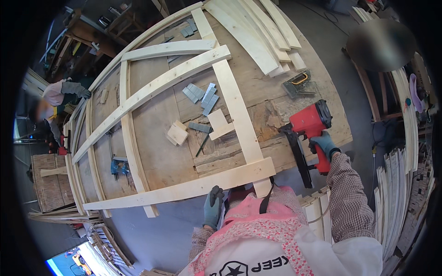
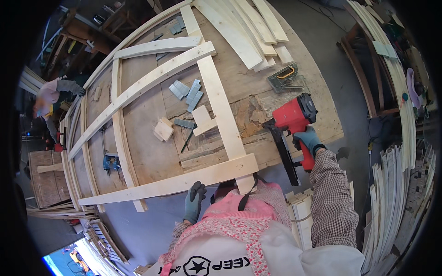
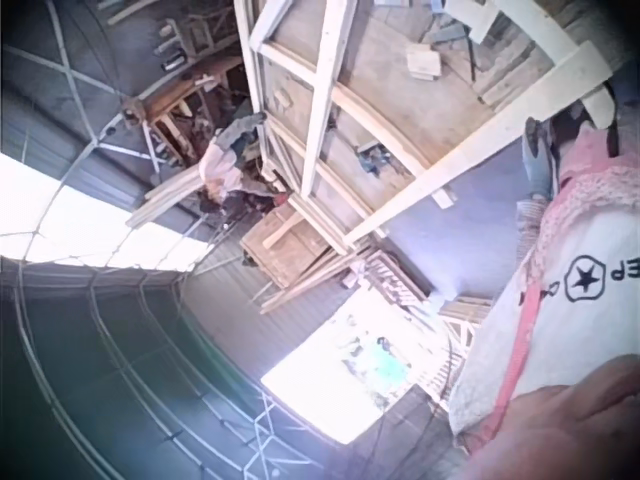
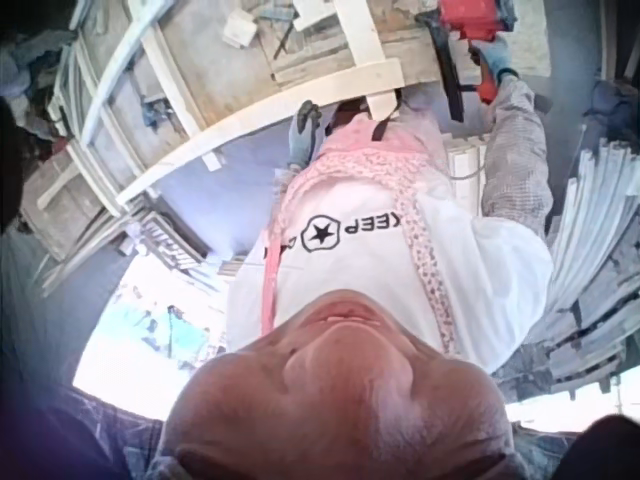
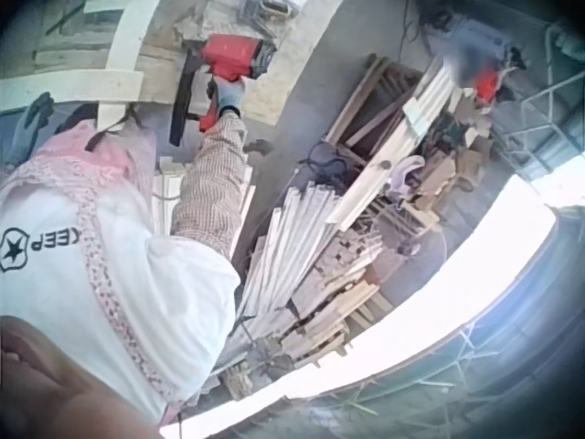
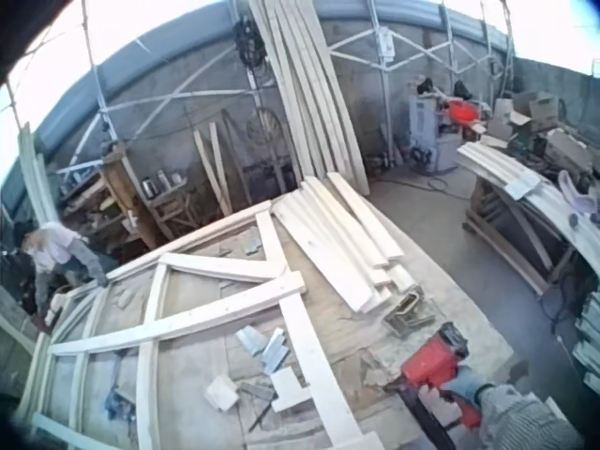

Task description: The person assembles a wooden frame on a workbench using a nail gun. They position small wooden blocks and planks, then drive nails to secure the joints. The person repeatedly adjusts pieces and fastens them, building up the frame structure.

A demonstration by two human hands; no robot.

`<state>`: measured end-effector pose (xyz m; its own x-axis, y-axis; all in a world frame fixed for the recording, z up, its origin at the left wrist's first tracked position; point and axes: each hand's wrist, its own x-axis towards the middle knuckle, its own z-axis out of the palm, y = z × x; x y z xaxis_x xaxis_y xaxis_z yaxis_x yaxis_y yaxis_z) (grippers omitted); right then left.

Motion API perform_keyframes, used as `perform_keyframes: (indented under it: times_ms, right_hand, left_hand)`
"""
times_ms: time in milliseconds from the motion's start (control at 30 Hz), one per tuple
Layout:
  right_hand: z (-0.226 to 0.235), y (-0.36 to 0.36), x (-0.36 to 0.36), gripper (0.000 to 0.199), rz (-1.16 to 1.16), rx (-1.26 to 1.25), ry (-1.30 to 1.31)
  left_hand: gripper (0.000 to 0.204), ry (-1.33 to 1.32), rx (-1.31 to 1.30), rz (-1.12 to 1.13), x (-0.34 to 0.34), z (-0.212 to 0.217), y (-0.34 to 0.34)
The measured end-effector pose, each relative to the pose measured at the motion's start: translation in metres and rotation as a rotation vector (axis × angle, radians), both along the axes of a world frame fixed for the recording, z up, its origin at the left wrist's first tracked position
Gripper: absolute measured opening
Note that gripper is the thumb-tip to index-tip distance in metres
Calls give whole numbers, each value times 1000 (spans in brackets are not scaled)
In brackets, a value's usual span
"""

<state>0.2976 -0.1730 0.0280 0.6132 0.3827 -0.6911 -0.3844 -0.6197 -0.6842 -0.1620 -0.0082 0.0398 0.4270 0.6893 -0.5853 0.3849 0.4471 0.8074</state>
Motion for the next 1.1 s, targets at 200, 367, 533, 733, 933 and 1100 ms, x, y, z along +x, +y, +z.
perform_keyframes:
  times_ms: [200, 367, 533, 733, 933, 1100]
  right_hand:
    - [-165, -104, 72, 57, 49, -142, -370]
    - [-158, -50, 69, 58, 131, -242, -500]
    - [-195, -75, 160, 62, 81, -164, -752]
    - [-75, 2, 117, 24, -44, -18, -890]
    - [-82, 99, -25, 18, 86, 557, -497]
    - [-32, 189, -305, 20, 388, 749, -102]
  left_hand:
    - [41, 35, 109, 9, -24, -5, -29]
    - [34, 176, -60, 579, -106, 15, -105]
    - [33, 178, -19, 663, -137, -2, -147]
    - [35, 373, 417, 472, -152, -9, -143]
    - [44, 190, 333, 721, -175, 24, -122]
    - [44, 212, 374, 768, -271, 0, -132]
